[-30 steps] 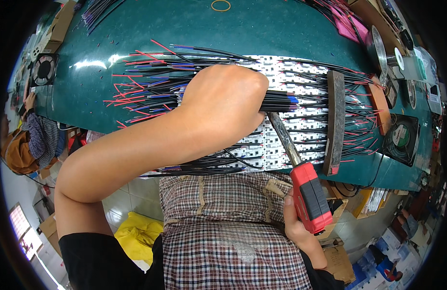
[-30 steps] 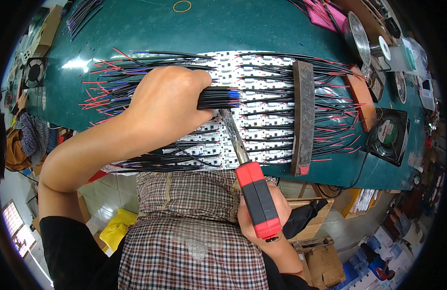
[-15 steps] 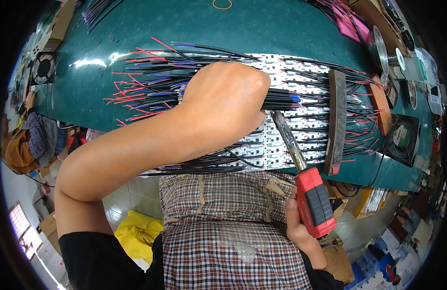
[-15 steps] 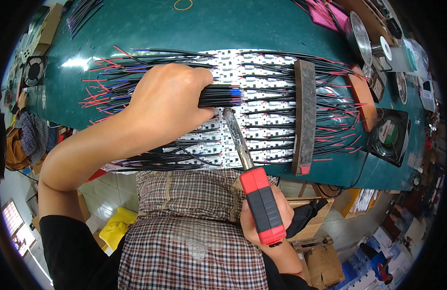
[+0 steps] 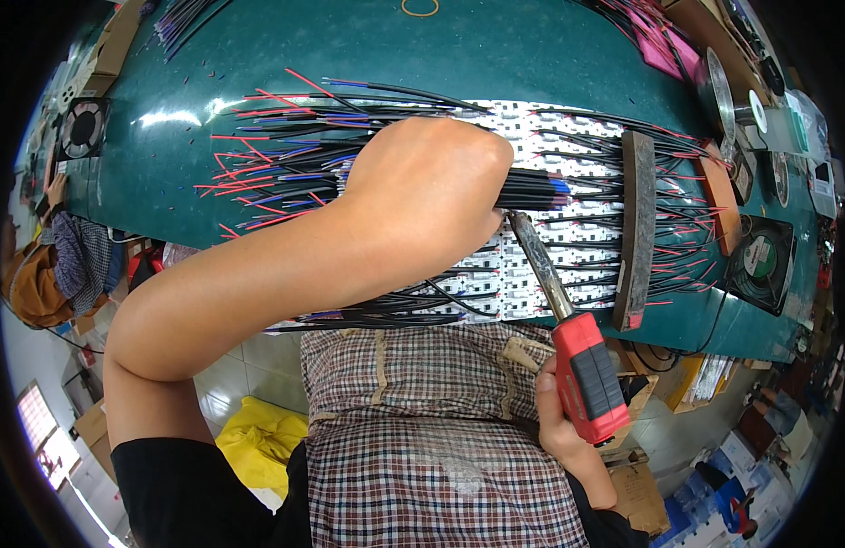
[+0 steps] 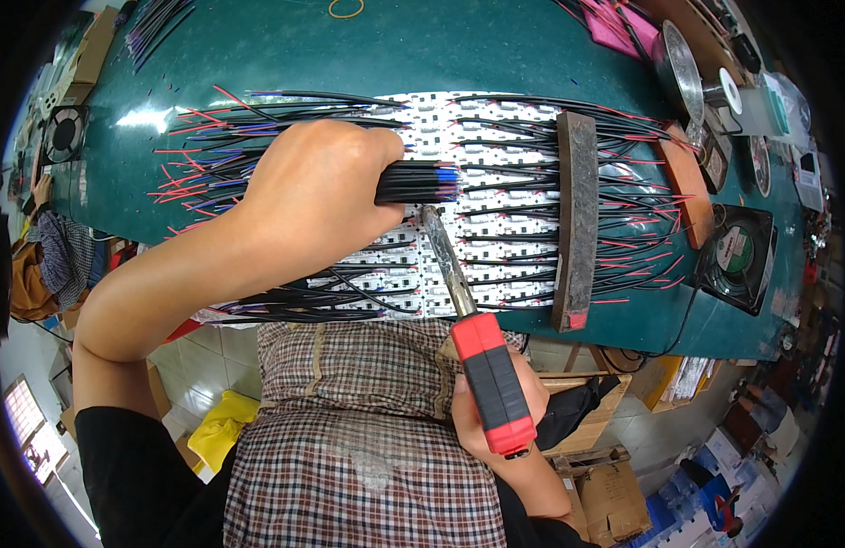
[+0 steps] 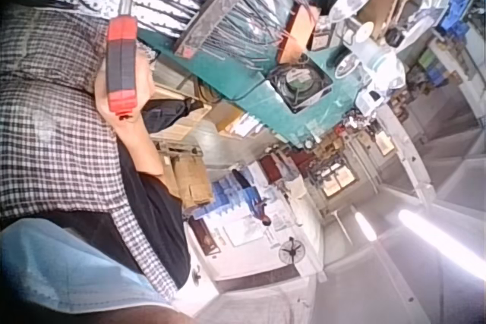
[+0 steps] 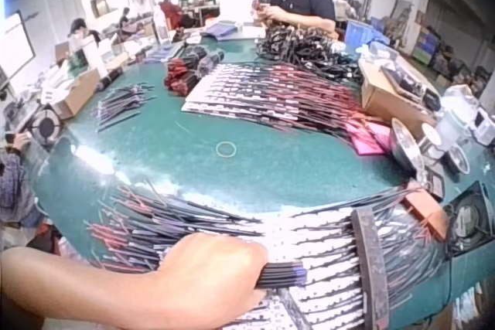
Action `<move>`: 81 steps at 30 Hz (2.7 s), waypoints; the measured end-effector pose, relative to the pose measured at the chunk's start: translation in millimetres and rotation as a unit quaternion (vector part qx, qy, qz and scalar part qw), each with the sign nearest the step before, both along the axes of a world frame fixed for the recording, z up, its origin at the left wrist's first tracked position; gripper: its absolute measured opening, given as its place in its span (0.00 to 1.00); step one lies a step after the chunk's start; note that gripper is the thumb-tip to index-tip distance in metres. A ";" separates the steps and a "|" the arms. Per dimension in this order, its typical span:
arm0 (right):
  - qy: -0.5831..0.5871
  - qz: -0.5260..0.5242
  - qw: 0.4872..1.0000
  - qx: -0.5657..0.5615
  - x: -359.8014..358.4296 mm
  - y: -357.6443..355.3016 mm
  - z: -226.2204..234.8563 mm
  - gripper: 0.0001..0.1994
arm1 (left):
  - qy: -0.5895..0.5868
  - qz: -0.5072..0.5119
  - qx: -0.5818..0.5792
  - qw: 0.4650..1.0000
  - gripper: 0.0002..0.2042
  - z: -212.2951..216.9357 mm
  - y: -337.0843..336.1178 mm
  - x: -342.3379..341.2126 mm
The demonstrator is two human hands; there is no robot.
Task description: The person solders wires onto circuit board strips using a soldering iron, then places sleeves onto the wires and heats them with the soldering iron.
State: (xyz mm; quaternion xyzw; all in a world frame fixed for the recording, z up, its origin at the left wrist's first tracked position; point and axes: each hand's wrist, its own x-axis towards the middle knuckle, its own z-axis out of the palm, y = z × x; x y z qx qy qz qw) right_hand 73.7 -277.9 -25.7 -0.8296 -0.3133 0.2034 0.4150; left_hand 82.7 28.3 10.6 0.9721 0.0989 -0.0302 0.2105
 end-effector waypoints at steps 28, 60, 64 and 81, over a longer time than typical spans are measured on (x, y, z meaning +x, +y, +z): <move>0.177 -0.106 0.979 0.003 -0.6 -14.7 18.2 0.06 | -0.029 0.044 -0.030 0.998 0.14 25.4 21.5 -7.7; 0.036 -0.017 0.999 0.015 -1.4 -10.5 8.2 0.09 | -0.073 0.109 -0.030 0.991 0.09 -7.6 -28.8 -26.1; -0.029 0.024 0.999 0.028 2.0 -7.0 4.0 0.10 | -0.033 0.090 -0.019 0.995 0.11 -4.0 -24.8 -21.9; -0.046 0.032 0.998 0.026 0.4 -2.7 2.0 0.16 | 0.052 0.059 -0.002 0.997 0.12 1.9 -14.5 -3.9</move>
